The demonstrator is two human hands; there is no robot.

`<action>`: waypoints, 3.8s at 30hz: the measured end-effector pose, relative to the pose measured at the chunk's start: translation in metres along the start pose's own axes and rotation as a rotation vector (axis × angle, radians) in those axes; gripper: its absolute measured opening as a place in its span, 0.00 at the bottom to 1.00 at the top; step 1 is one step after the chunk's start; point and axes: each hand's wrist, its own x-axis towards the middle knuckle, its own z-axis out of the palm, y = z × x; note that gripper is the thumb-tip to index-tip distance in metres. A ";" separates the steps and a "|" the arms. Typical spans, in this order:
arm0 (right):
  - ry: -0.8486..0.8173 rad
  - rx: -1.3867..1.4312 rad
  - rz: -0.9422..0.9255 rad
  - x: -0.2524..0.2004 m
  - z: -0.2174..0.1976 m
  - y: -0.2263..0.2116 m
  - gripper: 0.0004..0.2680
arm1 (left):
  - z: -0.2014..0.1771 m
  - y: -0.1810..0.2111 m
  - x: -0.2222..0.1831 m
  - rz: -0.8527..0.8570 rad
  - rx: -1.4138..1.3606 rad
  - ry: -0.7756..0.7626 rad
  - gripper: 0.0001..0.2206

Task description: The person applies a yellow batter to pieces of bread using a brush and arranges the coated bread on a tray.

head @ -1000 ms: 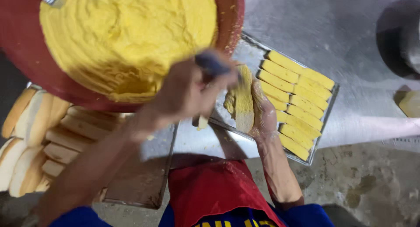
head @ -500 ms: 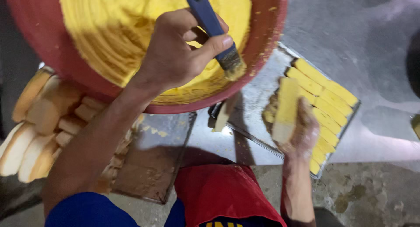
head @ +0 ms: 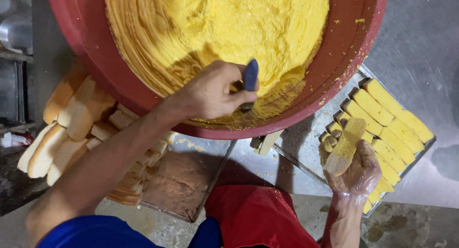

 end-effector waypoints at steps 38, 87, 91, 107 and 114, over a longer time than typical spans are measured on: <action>-0.225 -0.204 0.038 0.000 0.043 0.027 0.17 | 0.082 0.089 0.045 0.871 0.157 0.385 0.03; -0.240 -0.329 -0.017 0.003 0.039 0.004 0.18 | 0.097 0.102 0.019 0.845 0.088 0.406 0.06; -0.184 -0.311 -0.038 0.003 0.042 -0.002 0.18 | 0.127 0.099 0.017 0.842 0.088 0.140 0.02; -0.083 -0.053 0.011 0.011 0.044 -0.006 0.15 | 0.152 0.106 0.022 0.754 0.340 0.390 0.04; -0.182 -0.154 -0.110 0.023 0.032 -0.013 0.15 | 0.176 0.108 0.003 0.772 0.334 0.387 0.05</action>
